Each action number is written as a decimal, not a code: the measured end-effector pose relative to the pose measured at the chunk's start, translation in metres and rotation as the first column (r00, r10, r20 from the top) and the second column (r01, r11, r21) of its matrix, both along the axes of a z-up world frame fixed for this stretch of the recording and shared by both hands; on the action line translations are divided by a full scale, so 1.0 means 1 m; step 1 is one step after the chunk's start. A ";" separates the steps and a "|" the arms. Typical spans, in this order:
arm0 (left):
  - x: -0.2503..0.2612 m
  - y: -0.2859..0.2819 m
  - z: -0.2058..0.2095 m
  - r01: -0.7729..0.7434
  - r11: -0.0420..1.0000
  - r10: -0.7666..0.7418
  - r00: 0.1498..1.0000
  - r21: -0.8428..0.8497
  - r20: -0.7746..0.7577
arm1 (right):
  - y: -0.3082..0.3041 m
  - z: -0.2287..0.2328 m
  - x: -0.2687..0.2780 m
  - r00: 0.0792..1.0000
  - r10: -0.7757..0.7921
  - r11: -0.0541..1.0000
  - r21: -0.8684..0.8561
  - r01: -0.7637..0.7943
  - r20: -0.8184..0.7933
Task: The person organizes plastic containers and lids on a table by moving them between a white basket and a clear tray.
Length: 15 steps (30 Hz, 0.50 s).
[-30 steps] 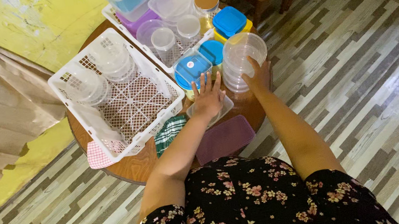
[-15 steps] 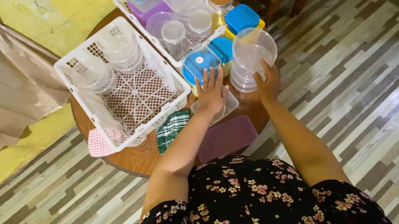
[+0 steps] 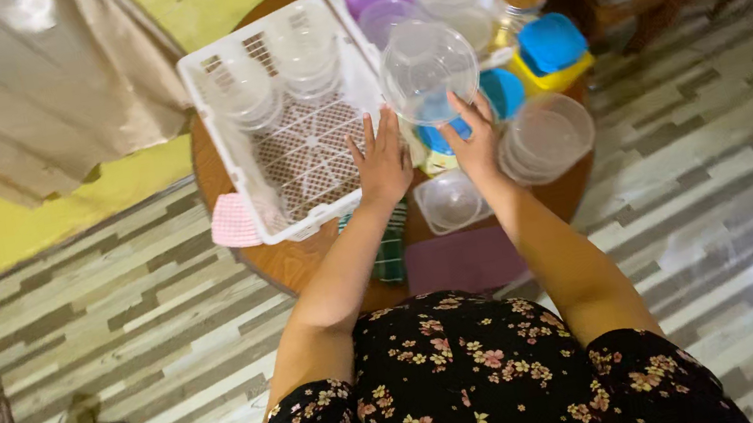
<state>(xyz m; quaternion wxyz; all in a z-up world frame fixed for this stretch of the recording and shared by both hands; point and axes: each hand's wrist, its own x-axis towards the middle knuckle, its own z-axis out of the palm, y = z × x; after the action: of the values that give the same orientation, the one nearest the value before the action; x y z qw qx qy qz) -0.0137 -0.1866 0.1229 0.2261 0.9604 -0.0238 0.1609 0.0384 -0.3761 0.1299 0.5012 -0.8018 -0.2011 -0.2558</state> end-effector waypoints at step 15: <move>-0.005 0.217 -0.047 -0.244 0.969 0.228 0.949 -0.046 -0.218 | 0.220 -0.074 0.058 0.979 0.135 0.973 -0.166 -0.159 -0.151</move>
<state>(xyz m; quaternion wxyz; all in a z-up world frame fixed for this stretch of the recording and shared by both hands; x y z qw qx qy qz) -0.0187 0.0304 0.0759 0.2412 0.9591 0.1214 0.0845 0.0964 -0.1557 0.0557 0.4581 -0.8420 -0.2466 -0.1426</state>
